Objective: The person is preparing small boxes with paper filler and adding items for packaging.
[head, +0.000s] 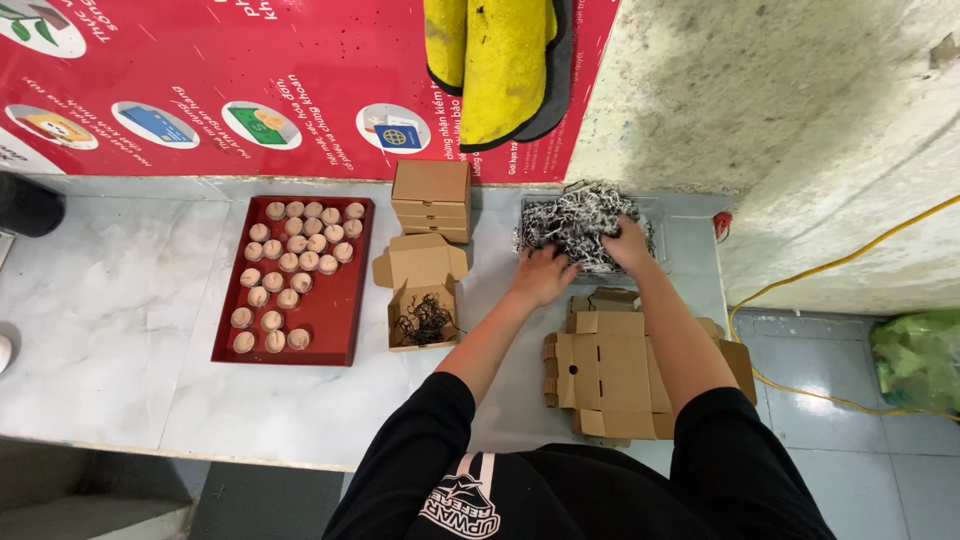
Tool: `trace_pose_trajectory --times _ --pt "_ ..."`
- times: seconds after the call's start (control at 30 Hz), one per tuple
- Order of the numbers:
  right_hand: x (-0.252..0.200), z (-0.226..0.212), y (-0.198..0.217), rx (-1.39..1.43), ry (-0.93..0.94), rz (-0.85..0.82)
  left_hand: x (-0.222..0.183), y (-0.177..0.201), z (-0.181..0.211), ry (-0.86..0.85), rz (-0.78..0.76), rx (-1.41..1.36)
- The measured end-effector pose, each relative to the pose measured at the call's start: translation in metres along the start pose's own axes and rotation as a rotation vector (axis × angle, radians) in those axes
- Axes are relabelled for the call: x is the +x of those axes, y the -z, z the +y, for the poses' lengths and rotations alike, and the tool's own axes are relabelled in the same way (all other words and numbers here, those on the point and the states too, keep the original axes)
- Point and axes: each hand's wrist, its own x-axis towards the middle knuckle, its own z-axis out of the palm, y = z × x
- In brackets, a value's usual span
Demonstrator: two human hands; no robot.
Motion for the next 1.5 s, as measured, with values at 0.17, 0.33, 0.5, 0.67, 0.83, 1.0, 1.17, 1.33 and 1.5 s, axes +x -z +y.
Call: trace_pose_trajectory --times 0.17,0.33,0.5,0.67,0.83,1.0,1.17,1.33,1.5 --pt "-0.040 -0.055 0.021 -0.533 0.326 0.179 0.009 -0.006 -0.017 0.100 0.382 0.086" --pt "-0.040 -0.048 0.009 -0.598 0.637 0.041 0.019 -0.001 -0.021 -0.052 0.582 -0.019" --pt "-0.067 -0.113 0.027 -0.788 0.237 -0.076 0.056 -0.055 -0.055 0.108 0.238 0.246" --pt "-0.039 -0.057 0.009 -0.781 0.126 -0.084 0.036 -0.012 -0.019 0.087 0.430 0.210" --pt "-0.007 -0.008 -0.009 -0.332 0.063 -0.048 0.039 0.012 -0.007 0.083 0.434 0.153" --pt "-0.021 -0.021 0.006 0.092 -0.029 0.044 0.062 -0.012 -0.053 0.191 0.372 -0.110" --pt "-0.044 -0.079 0.036 -0.217 0.207 0.053 0.047 0.017 -0.051 0.094 0.468 -0.535" --pt "-0.084 -0.151 0.052 -0.273 0.583 0.103 0.037 0.019 -0.044 -0.070 0.517 -0.677" --pt "-0.074 -0.131 0.033 -0.259 0.821 -0.071 0.035 0.010 -0.036 -0.184 0.567 -0.759"
